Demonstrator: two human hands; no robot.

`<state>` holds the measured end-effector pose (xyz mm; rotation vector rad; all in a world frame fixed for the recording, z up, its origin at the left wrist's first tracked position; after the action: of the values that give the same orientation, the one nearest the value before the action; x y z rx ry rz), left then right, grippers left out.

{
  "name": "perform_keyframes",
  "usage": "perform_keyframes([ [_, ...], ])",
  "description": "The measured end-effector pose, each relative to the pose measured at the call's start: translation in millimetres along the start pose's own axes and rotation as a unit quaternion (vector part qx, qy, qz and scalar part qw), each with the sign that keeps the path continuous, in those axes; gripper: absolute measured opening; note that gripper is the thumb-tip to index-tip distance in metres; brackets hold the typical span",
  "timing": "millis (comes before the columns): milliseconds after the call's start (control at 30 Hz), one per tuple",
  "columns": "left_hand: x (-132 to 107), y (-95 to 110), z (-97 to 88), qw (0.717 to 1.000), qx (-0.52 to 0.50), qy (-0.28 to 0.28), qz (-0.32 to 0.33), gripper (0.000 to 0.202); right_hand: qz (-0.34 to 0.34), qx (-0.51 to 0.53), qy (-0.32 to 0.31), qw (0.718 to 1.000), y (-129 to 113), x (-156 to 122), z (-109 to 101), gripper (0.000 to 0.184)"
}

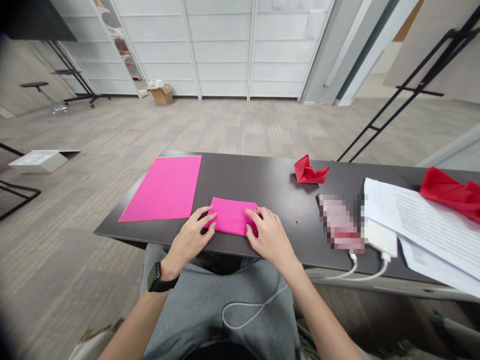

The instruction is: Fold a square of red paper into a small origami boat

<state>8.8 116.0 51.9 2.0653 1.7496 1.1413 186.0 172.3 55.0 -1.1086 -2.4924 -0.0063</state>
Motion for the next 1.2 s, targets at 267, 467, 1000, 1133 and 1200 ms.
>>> perform_keyframes([
  [267, -0.7, -4.3, 2.5, 1.000, 0.000, -0.007, -0.009, 0.024, -0.004, 0.002, -0.002, 1.000, -0.7, -1.9, -0.3, 0.032],
  [467, -1.3, -5.9, 0.7, 1.000, -0.026, 0.001, -0.011, 0.020, 0.011, 0.021, -0.003, 1.000, 2.2, -1.6, -0.7, 0.036],
  [1000, -19.1, 15.9, -13.4, 0.964, -0.173, -0.168, 0.112, 0.033, -0.097, 0.161, -0.041, 0.981, -7.1, -34.7, -8.9, 0.032],
  [1133, -32.0, 20.2, -4.4, 0.959, -0.100, -0.208, 0.167, 0.035, -0.141, 0.115, -0.078, 0.980, -16.6, -43.8, -11.0, 0.043],
  [1200, -37.0, 19.0, -0.7, 0.958, -0.073, -0.208, 0.183, 0.034, -0.157, 0.101, -0.084, 0.979, -19.9, -48.7, -10.8, 0.048],
])
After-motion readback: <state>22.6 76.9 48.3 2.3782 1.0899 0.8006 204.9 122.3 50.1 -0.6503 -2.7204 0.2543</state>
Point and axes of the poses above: each hand's wrist, its own x-axis towards the middle knuckle, its own z-axis out of the palm, y = z × x, the point moved 10 cm from there along x, towards the middle knuckle, and after that the axes turned 8 degrees about -x, right-handed, at the moved point
